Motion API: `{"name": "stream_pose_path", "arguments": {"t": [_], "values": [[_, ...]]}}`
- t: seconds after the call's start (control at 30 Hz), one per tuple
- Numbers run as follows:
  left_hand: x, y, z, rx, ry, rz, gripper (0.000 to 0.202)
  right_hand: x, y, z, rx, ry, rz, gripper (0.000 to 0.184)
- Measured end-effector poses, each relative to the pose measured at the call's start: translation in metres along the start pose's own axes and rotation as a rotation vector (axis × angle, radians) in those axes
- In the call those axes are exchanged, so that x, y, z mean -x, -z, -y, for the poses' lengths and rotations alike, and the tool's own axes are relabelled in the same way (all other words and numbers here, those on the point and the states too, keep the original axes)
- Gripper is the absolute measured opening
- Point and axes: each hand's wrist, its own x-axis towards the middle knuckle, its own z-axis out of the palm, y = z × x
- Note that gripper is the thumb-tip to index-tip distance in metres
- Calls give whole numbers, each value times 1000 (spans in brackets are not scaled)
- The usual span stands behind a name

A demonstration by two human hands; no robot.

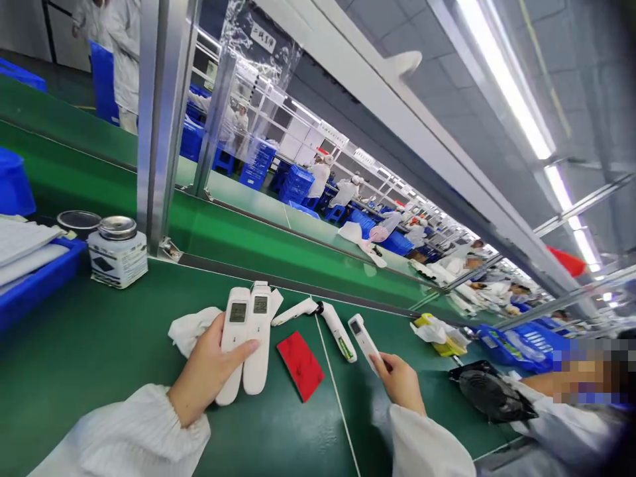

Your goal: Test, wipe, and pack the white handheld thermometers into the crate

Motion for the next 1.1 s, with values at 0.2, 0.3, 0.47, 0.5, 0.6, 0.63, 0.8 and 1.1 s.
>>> {"name": "stream_pose_path", "arguments": {"t": [0.2, 0.3, 0.47, 0.5, 0.6, 0.63, 0.8, 1.1], "values": [[7, -3, -4, -133, -90, 7, 46, 23, -11, 52, -264, -5, -124, 61], [8, -4, -4, -190, -154, 21, 44, 46, -25, 120, -492, 133, 6, 51], [10, -4, 1, -288, -274, 52, 43, 73, -46, 218, -1301, 180, 627, 38], [9, -3, 2, -307, -284, 47, 44, 74, -48, 226, -1427, 133, 678, 35], [7, 1, 3, -329, -300, 57, 43, 72, -51, 228, -1525, 59, 651, 28], [6, 3, 3, -309, -299, 76, 40, 71, -50, 224, -1526, 56, 626, 27], [4, 11, -2, -159, -268, 96, 29, 70, -42, 208, -1423, 119, 419, 25], [10, 11, -16, -242, -308, 132, 26, 77, -34, 212, -1212, 373, 419, 18]]}}
